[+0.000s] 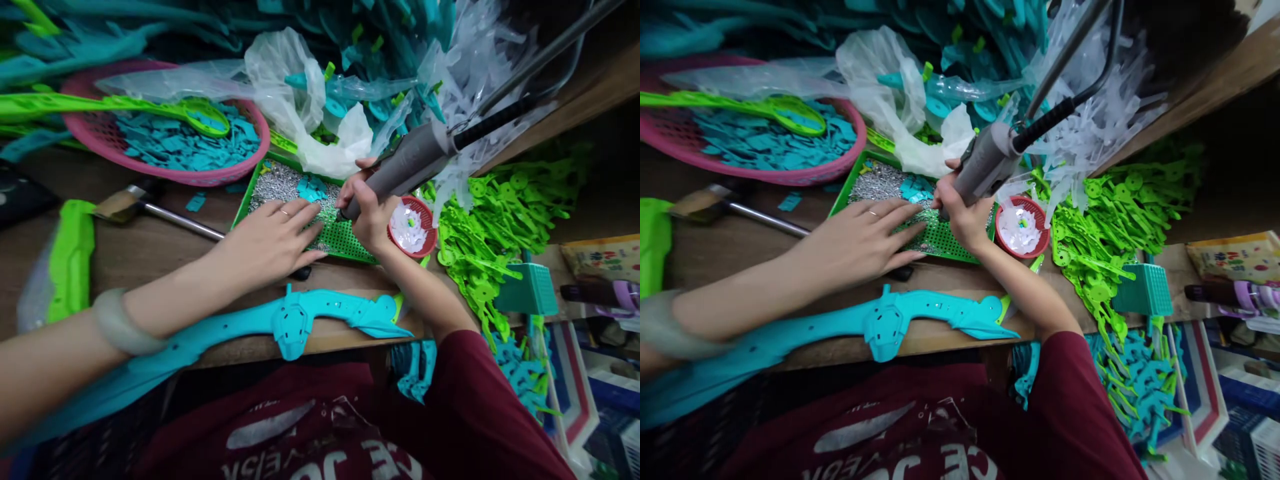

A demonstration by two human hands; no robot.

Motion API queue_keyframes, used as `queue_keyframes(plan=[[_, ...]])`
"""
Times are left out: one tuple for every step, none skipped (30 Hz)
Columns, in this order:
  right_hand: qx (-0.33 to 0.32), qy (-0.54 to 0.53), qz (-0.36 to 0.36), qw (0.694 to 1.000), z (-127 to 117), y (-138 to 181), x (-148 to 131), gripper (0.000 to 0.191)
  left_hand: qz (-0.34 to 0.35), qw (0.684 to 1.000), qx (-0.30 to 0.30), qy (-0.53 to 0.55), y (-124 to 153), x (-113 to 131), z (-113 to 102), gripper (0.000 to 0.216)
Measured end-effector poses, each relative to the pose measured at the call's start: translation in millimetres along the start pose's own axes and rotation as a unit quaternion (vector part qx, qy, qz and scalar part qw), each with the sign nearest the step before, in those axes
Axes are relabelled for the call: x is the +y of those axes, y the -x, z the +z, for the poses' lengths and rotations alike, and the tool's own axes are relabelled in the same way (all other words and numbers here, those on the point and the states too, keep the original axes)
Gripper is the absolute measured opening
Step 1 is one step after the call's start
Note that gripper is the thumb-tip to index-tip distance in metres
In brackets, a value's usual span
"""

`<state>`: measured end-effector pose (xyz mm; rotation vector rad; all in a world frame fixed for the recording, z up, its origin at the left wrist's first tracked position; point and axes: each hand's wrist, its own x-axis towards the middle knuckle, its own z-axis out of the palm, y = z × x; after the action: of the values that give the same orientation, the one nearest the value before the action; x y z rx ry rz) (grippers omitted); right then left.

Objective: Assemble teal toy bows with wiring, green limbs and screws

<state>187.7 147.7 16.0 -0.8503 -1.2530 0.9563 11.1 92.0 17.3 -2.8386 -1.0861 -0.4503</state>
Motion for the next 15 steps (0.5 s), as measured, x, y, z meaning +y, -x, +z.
queue_keyframes(plan=[[-0.004,-0.005,-0.005,1.0,1,0,1,0.053,0.002,1.0,-0.001,0.01,0,0,-1,0.042],[-0.01,-0.01,-0.012,1.0,2,1,3,0.05,0.0,1.0,-0.004,0.016,1,1,-2,0.041],[-0.017,-0.012,-0.02,1.0,2,2,4,0.048,-0.005,1.0,-0.006,0.018,3,2,-4,0.041],[-0.026,-0.009,-0.024,0.999,3,2,6,0.046,-0.013,1.0,-0.007,0.018,6,4,-6,0.041],[-0.032,-0.001,-0.024,0.999,3,3,7,0.046,-0.019,1.0,-0.006,0.019,12,6,-10,0.04],[-0.037,0.01,-0.02,0.999,3,4,9,0.047,-0.019,1.0,0.0,0.023,19,10,-14,0.04],[-0.04,0.022,-0.014,0.999,2,4,11,0.048,-0.014,0.999,0.011,0.029,28,16,-20,0.04],[-0.04,0.03,-0.008,0.999,2,4,13,0.05,-0.005,0.999,0.026,0.037,38,23,-25,0.039],[-0.038,0.035,-0.003,0.999,3,3,14,0.051,0.003,0.998,0.04,0.046,49,32,-29,0.039],[-0.035,0.036,0.001,0.999,3,2,14,0.053,0.006,0.997,0.053,0.057,60,42,-33,0.039],[-0.031,0.035,0.002,0.999,4,1,14,0.054,0.002,0.996,0.062,0.069,70,53,-36,0.038],[-0.026,0.032,0.002,0.999,5,0,11,0.055,-0.008,0.994,0.067,0.081,81,64,-37,0.038],[-0.02,0.026,-0.001,0.999,6,0,7,0.055,-0.023,0.993,0.069,0.091,90,75,-36,0.039],[-0.015,0.017,-0.006,1.0,7,1,0,0.053,-0.036,0.992,0.067,0.099,97,85,-33,0.041],[-0.011,0.01,-0.013,1.0,7,4,-8,0.05,-0.048,0.991,0.067,0.102,104,94,-30,0.043]])
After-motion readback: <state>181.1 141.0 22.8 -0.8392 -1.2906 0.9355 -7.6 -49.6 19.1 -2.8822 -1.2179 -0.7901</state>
